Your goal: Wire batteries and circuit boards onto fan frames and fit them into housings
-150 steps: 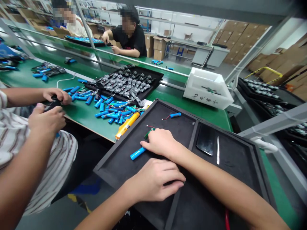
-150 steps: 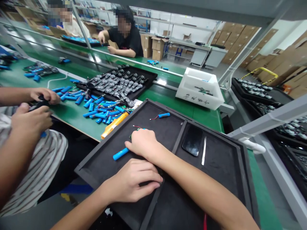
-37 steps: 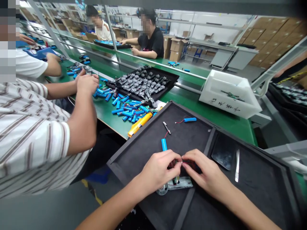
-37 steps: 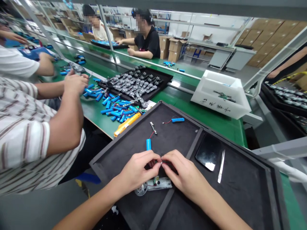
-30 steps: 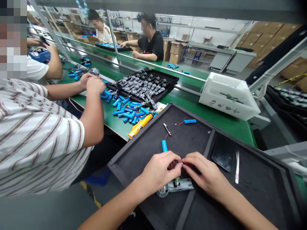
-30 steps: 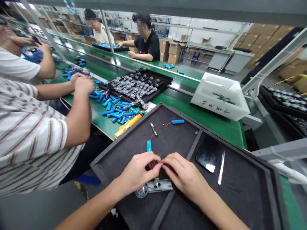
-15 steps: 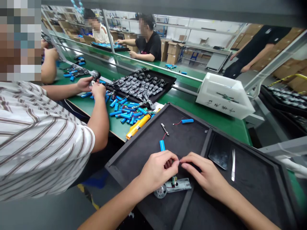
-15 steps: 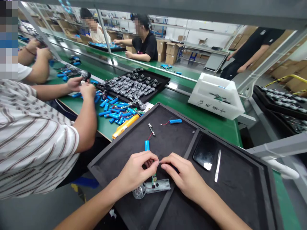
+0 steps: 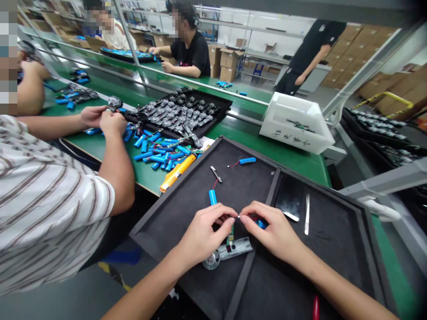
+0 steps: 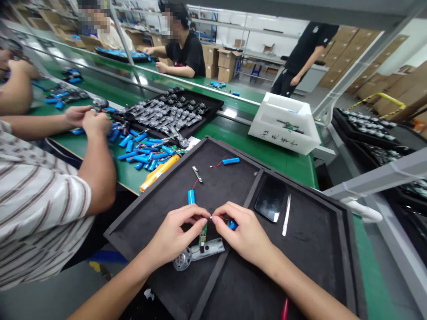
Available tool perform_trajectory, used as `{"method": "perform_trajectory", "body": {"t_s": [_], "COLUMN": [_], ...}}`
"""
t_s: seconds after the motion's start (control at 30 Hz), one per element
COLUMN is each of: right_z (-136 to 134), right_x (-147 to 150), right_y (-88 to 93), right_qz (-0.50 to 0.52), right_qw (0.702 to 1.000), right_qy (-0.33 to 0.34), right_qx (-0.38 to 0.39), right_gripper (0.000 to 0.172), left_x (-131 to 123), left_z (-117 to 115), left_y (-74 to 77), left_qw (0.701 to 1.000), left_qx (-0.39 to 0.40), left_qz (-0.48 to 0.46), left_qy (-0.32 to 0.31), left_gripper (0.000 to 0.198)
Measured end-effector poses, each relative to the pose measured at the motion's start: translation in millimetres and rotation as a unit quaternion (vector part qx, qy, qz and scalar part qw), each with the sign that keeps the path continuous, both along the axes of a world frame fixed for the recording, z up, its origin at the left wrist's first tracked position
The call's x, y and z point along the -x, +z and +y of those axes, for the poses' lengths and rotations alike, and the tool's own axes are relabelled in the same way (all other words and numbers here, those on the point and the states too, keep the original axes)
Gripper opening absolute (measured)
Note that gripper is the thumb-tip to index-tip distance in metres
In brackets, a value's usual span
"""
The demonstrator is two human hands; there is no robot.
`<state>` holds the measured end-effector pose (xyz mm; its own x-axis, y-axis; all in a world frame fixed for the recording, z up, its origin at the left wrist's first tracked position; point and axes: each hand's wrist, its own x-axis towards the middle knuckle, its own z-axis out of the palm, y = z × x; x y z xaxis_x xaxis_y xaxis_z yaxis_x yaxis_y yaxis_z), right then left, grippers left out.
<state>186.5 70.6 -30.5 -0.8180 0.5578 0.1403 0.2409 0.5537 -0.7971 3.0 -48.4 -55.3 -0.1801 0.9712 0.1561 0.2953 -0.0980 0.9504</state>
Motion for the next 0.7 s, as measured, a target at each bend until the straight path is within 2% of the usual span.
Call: {"method": "perform_trajectory", "body": {"t_s": [0.23,0.47,0.7], "right_z": [-6,-8,-10], "right_x": [4,8,5], "right_y": [-6.1,-6.3,-8.3], "right_qz": [0.005,0.006,0.009], "right_qw": [1.0,1.0,1.0], "right_qy": [-0.005,-0.012,-0.015], "right_qx": [0.019,0.018,0.012], "right_gripper": [0.007,0.008,0.009], "left_x": [4,5,1], "left_z": [0,-1,-1], "left_y": [-6.0,-6.3,-7.0], "left_qw": [0.99,0.99,0.992], "left_qx": [0.068,0.068,0.047], "left_qz": [-0.123,-0.122,-0.114], "left_qy": [0.007,-0.001,0.016], "left_gripper": [0.031,0.023,0.021]}}
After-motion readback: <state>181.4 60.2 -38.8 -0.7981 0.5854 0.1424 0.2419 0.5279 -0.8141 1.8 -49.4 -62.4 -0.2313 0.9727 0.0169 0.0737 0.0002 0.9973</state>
